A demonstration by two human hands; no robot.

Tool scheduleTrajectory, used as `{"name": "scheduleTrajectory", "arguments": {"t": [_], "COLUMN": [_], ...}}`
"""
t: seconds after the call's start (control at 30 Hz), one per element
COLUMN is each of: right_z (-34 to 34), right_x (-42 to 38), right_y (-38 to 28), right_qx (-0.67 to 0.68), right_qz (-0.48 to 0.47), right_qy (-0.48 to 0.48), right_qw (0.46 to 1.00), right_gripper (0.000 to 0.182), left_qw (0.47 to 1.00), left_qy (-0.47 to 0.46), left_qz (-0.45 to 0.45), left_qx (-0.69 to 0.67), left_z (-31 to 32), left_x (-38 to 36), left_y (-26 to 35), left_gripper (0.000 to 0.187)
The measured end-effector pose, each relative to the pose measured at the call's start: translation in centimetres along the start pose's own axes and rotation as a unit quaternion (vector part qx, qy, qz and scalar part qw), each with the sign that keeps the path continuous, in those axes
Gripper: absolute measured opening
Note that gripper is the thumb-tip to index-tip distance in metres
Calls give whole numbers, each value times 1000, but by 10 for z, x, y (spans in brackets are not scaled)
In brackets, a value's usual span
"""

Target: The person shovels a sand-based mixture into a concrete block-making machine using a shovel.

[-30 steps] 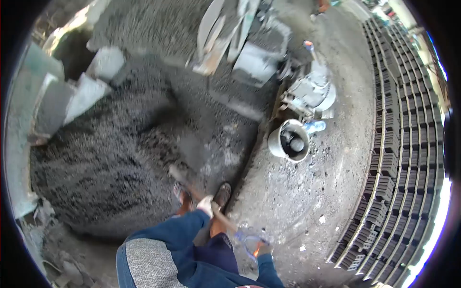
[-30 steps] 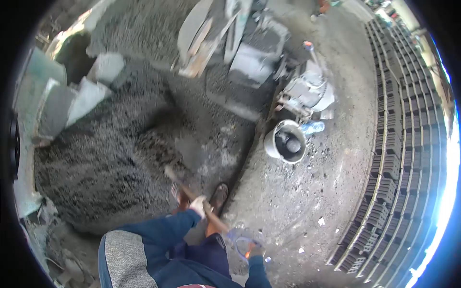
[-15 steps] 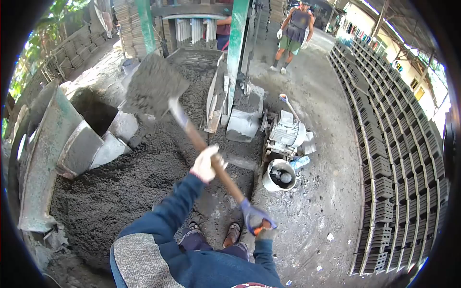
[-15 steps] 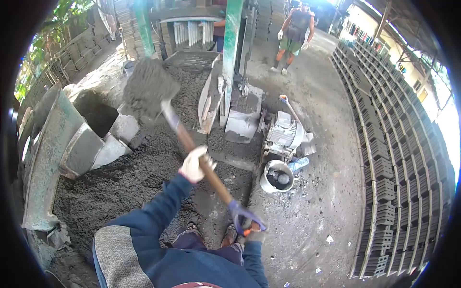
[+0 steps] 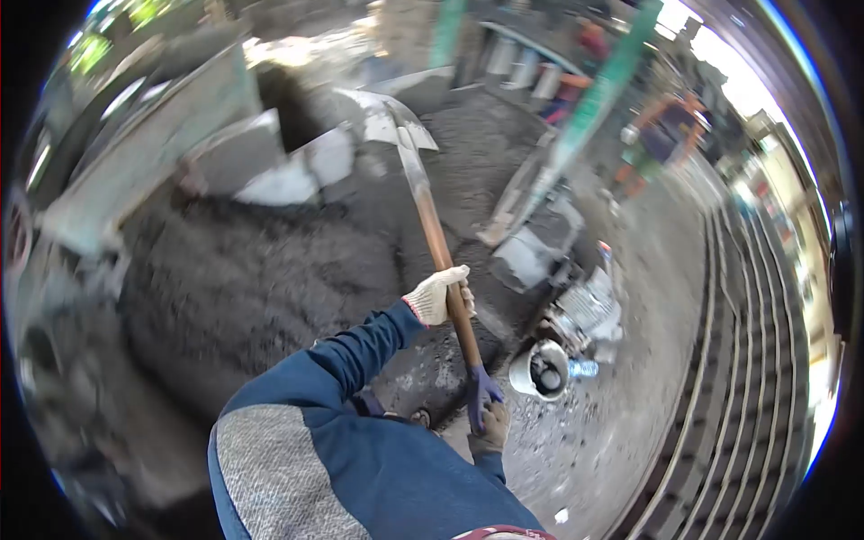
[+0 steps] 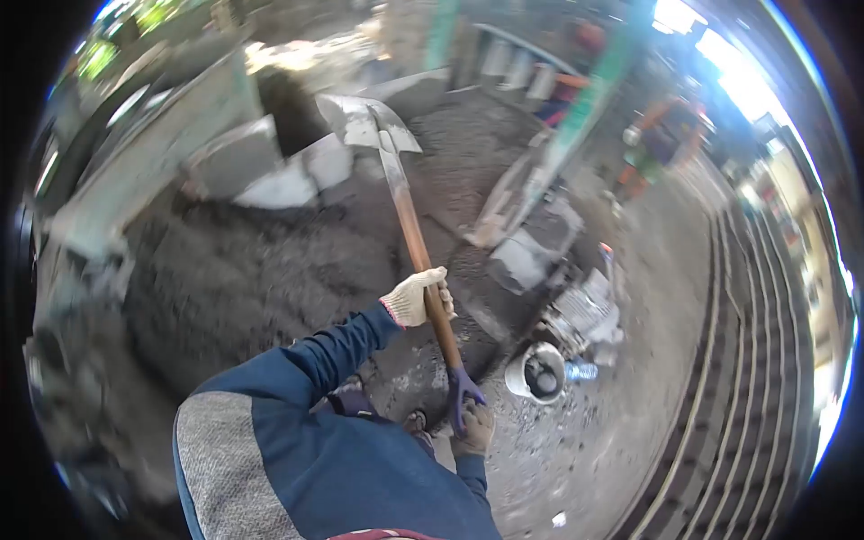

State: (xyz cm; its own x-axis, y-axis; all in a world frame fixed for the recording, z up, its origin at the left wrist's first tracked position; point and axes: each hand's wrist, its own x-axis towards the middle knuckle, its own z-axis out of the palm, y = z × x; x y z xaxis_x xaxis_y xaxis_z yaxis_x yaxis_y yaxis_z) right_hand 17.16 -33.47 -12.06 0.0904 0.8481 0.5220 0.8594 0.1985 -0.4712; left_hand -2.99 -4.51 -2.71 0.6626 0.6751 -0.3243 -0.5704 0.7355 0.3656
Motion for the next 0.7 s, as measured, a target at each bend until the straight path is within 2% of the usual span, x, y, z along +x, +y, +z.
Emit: {"name": "scheduleTrajectory", "arguments": {"t": [0.03, 0.07, 0.1, 0.13, 0.17, 0.2, 0.23, 0.3, 0.33, 0.47, 0.53, 0.6, 0.7], "right_z": [1, 5, 4, 3, 1, 2, 5, 10, 11, 12, 14, 19, 28], "right_x": [-18, -48, -66, -73, -69, -66, -60, -53, -50, -44, -47, -51, -52], "right_y": [17, 40, 57, 82, 104, 126, 146, 181, 195, 218, 217, 206, 187], "right_qx": [68, 158, 231, 236, 239, 239, 249, 265, 273, 297, 308, 322, 348], "right_qz": [84, 233, 381, 423, 463, 490, 521, 566, 584, 645, 673, 700, 734], "right_qy": [-17, -22, -28, -69, -107, -145, -182, -253, -280, -357, -382, -396, -413], "right_qw": [994, 959, 895, 872, 847, 825, 796, 739, 712, 607, 553, 500, 412], "right_gripper": [15, 13, 11, 13, 21, 21, 21, 21, 21, 21, 21, 22, 22], "left_qw": [998, 994, 977, 967, 957, 944, 919, 883, 862, 804, 813, 813, 817], "left_qy": [-14, -27, -42, 22, 60, 93, 220, 273, 293, 346, 360, 416, 444], "left_qz": [55, 108, 209, 225, 236, 247, 269, 291, 314, 296, 296, 278, 242], "left_qx": [-9, -14, -16, -117, -159, -200, -186, -248, -269, -383, -349, -299, -278], "left_z": [-8, -18, -36, -64, -99, -125, -134, -184, -191, -200, -228, -240, -264], "left_x": [-21, -38, -53, -58, -71, -86, -100, -121, -134, -170, -166, -159, -145], "left_y": [5, 8, 11, 11, 3, -9, -28, -68, -86, -131, -138, -125, -93], "left_gripper": [20, 22, 22, 24, 25, 27, 29, 28, 26, 25, 24, 24, 22]}}
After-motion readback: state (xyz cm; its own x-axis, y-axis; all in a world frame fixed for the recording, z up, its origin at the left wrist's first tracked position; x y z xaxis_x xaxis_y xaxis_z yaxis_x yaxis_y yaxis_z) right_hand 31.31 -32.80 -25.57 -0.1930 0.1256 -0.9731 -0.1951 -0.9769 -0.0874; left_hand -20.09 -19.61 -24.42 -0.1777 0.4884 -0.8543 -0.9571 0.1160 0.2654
